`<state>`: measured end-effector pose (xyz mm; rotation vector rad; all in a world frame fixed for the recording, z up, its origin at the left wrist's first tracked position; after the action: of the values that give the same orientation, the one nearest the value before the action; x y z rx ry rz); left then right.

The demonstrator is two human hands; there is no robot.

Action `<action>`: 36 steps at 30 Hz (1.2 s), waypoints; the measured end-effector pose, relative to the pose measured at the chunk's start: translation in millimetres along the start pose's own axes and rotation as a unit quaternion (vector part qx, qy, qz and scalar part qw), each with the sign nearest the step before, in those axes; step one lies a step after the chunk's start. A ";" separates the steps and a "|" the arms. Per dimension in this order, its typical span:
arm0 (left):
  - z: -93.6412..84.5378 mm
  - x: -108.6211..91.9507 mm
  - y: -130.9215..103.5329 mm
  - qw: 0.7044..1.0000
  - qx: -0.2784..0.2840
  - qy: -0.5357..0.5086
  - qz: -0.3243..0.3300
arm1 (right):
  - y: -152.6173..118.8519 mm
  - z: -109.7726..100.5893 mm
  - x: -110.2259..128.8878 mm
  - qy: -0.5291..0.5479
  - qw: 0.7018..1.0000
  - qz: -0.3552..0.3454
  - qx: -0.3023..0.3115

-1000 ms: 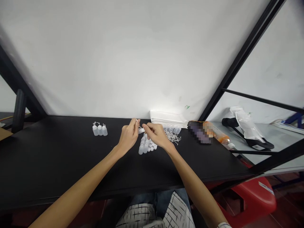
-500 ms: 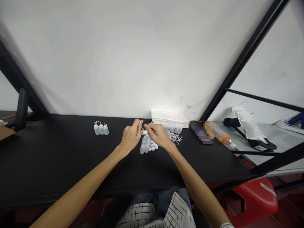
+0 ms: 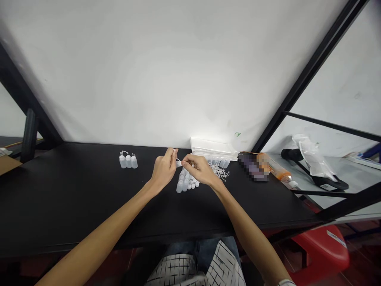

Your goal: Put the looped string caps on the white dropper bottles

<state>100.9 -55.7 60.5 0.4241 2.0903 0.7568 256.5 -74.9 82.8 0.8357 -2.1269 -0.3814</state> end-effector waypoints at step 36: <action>-0.5 -4.8 -2.1 0.998 -0.013 0.031 0.053 | -4.3 -3.0 2.1 -0.024 0.999 -0.033 0.025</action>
<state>103.2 -60.0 62.2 0.5066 2.1258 0.8683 259.7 -79.4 83.6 0.9347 -2.1654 -0.3877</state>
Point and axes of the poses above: each hand's wrist, its own y-axis towards the middle knuckle, its own z-axis out of the palm, x = y × z, the point moved 1 cm from there along y, towards the middle knuckle, and after that the axes turned 6 degrees about -z, right-handed, at the moved point
